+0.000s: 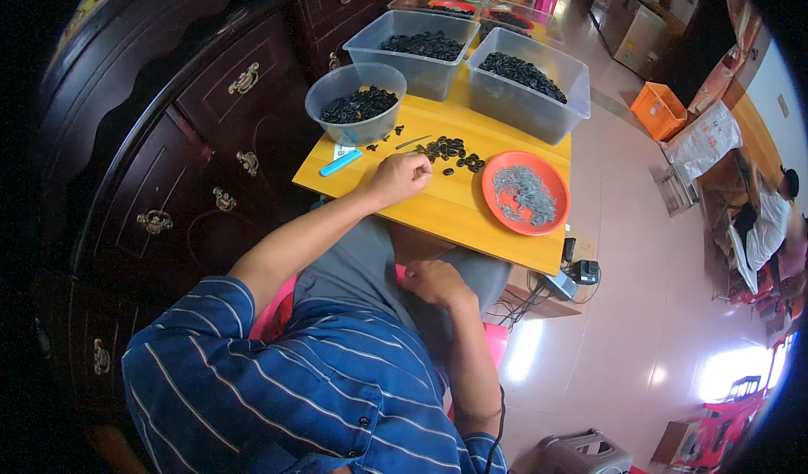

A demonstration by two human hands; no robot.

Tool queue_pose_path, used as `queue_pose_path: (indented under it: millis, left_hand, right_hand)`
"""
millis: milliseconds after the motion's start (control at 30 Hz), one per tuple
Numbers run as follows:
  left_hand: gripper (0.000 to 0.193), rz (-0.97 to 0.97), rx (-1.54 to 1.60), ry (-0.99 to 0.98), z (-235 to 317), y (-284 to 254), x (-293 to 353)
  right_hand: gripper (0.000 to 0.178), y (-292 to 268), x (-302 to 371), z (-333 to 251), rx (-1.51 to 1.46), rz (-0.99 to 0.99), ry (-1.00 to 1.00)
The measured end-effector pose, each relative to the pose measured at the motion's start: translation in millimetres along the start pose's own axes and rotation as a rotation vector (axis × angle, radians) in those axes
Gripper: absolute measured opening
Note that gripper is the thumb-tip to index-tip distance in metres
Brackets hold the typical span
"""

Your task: The recorder is assembling small black plastic components by hand at a table.

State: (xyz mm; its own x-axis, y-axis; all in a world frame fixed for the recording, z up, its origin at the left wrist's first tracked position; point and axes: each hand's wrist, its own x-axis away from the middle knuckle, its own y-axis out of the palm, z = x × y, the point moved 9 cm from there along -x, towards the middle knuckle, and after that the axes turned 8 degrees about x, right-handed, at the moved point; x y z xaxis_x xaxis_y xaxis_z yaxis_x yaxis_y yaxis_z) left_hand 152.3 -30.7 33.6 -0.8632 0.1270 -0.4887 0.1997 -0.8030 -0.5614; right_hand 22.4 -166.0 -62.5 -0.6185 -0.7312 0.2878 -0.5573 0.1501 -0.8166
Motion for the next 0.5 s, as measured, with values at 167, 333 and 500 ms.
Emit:
queue_pose_path:
  millis: [167, 333, 500]
  left_hand:
    - [0.007, 0.008, -0.068, 0.049, -4.3, 1.6, 10.6]
    - [0.005, 0.034, -0.044, 0.084, -1.8, 7.8, 2.5]
    - [0.005, 0.017, 0.059, 0.119, 25.7, 31.6, -21.4]
  right_hand:
    - [0.032, -2.5, -0.5, -5.6, -0.045, -0.016, -0.016]
    - [0.035, -0.4, -1.8, 0.0, -0.108, 0.018, -0.031]
    - [0.037, -2.5, -0.9, -0.8, -0.139, 0.003, -0.023]
